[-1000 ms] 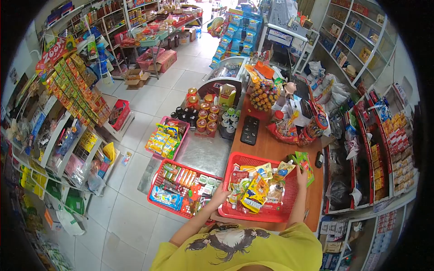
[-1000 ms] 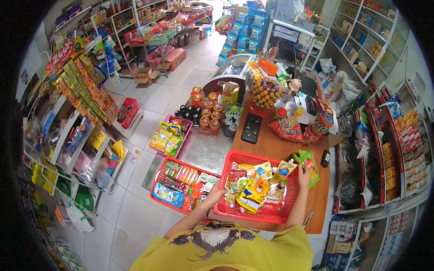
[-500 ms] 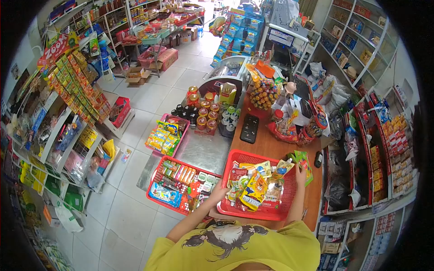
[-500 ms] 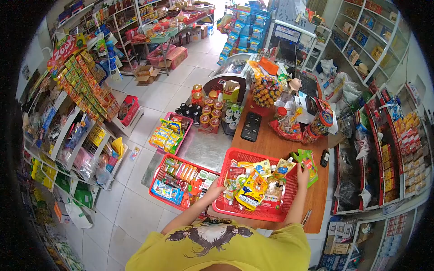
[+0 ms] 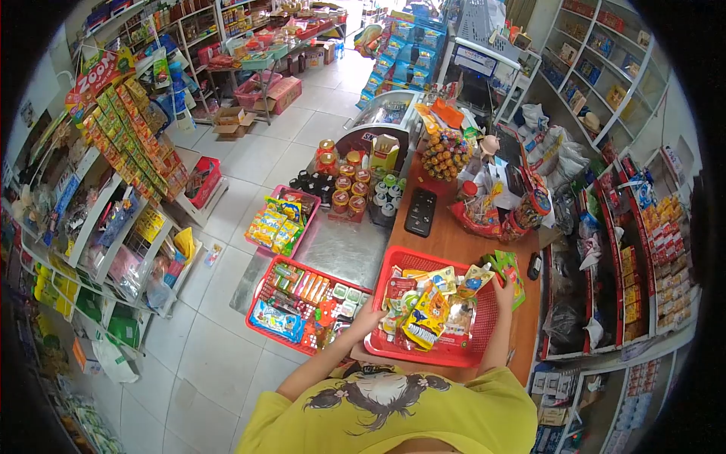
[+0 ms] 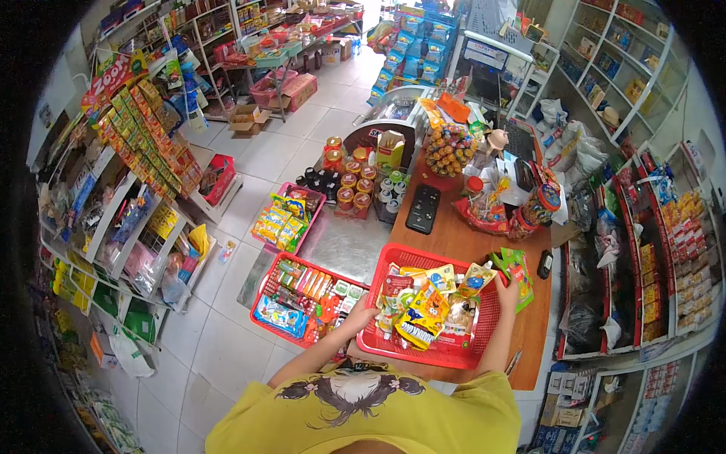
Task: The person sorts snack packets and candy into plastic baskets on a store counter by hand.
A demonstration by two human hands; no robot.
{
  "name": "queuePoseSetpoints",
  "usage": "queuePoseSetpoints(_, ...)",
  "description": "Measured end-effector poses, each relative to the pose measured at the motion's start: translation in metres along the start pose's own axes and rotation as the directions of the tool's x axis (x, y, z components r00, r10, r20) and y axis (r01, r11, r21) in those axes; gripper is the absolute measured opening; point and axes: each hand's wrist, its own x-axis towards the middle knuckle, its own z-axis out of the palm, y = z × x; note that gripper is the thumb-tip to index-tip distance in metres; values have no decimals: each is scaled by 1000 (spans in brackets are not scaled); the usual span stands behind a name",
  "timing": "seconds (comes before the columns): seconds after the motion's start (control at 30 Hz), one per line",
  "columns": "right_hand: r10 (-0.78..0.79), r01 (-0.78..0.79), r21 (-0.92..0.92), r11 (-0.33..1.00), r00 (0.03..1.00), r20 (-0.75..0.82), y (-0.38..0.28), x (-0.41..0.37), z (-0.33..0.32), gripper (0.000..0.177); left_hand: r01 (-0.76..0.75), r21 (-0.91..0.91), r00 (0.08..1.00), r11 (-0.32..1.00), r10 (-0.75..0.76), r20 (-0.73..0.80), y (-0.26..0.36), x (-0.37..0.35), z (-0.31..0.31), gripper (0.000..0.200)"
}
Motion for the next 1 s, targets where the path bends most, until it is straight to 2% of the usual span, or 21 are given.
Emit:
queuePoseSetpoints(0.27, -12, 12, 65, 998, 1000, 5, 4, 1, 1, 54, -55, -29, 998, 998, 55, -2, -10, 5, -2, 40)
queuePoseSetpoints(0.33, -34, 30, 133, 991, 999, 27, 7, 2, 3, 54, 2, 12, 1000, 1000, -2, 5, -5, 3, -2, 40)
queuePoseSetpoints(0.57, -35, 35, 109, 993, 999, -4, 17, 6, 6, 54, -10, 44, 1000, 999, 11, -8, -4, 2, -1, 41)
queuePoseSetpoints(0.63, -57, 58, 76, 995, 998, -12, 12, 4, 5, 55, -25, -42, 1000, 999, 25, -1, -5, 3, 0, 43)
queuePoseSetpoints(0.77, -38, 38, 87, 995, 999, -12, 14, 5, 6, 55, -30, -49, 999, 998, 31, 17, -2, 2, 0, 44)
queuePoseSetpoints(0.83, -56, 54, 173, 983, 998, 9, 15, 5, 7, 55, -17, -83, 1000, 996, 18, 14, -5, 4, 0, 44)
queuePoseSetpoints(0.93, -38, 38, 67, 997, 999, -10, 5, 1, 2, 57, 7, -122, 999, 992, -1, 45, -6, 4, -1, 44)
queuePoseSetpoints(1.0, -34, 36, 62, 997, 999, -25, 6, 1, 5, 58, -8, -78, 999, 997, 10, 34, -4, 4, -1, 44)
